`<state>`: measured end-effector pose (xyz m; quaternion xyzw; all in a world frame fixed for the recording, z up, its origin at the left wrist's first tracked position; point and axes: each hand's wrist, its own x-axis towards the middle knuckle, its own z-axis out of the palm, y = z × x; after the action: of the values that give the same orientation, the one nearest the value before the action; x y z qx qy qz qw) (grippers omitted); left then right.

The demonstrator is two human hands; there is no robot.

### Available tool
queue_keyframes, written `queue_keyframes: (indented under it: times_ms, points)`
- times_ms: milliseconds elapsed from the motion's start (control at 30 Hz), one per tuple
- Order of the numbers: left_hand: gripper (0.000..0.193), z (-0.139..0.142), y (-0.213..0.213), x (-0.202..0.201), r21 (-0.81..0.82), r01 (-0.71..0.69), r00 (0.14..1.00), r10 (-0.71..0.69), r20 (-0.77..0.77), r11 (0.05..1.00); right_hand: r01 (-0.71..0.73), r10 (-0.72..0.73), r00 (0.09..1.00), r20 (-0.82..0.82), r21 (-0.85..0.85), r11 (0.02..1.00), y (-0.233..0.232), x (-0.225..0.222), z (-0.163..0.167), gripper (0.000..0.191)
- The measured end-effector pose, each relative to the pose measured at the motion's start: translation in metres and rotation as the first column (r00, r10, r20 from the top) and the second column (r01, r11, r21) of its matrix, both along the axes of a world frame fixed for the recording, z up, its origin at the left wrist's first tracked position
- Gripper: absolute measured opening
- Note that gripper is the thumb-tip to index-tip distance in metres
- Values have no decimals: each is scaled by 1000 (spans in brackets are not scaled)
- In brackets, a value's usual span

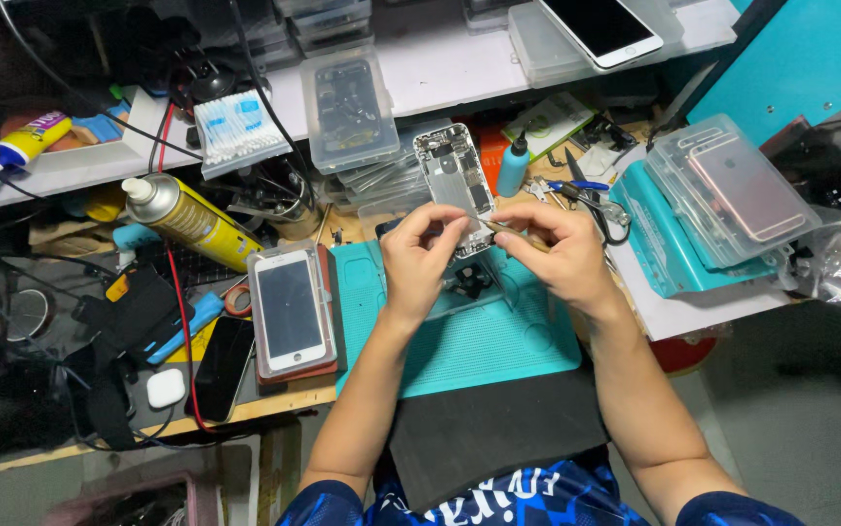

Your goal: The person repairs a disassembled smartphone at a workbench, holding the phone chassis in one hand and using a screwdriver and tweezers with the other to remove and reattach small internal components and screws. They repeatedly pick small parts from the mat, position them inside the phone body, and turn the phone over to work on different sides.

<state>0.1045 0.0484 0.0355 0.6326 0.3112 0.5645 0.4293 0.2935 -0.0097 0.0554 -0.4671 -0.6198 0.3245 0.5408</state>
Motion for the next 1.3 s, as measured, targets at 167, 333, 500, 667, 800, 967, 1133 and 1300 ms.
queue_keyframes:
  times_ms: [167, 333, 500, 667, 800, 967, 1133, 1300]
  points:
    - [5, 4, -13, -12, 46, -35, 999, 35, 10, 998, -2, 2, 1000, 4, 3, 1000, -12, -5, 8, 22]
    - [5, 2, -30, -26, 132, -42, 999, 40, 17, 990, 77, -91, 981, 172, 87, 993, -27, -15, 14, 19]
    - [5, 4, -41, -34, 128, -45, 999, 43, 15, 991, 18, -52, 978, 204, 166, 986, -34, -22, 20, 16]
    - [6, 6, -44, -38, 108, -16, 999, 11, 45, 994, -9, -42, 966, 256, 192, 981, -36, -25, 25, 17]
    - [7, 3, -44, -40, 102, -2, 999, -2, 40, 995, -33, -23, 962, 273, 198, 980, -35, -24, 27, 17]
    - [7, 0, -42, -42, 89, -1, 1000, -1, 23, 996, -27, -28, 957, 287, 186, 982, -33, -26, 27, 17]
    - [8, -1, -40, -43, 96, 14, 1000, -15, 18, 995, -22, -36, 951, 307, 184, 983, -31, -26, 27, 16]
    - [9, -1, -40, -42, 57, 39, 999, -40, 22, 998, -45, -15, 951, 309, 186, 981, -31, -23, 27, 18]
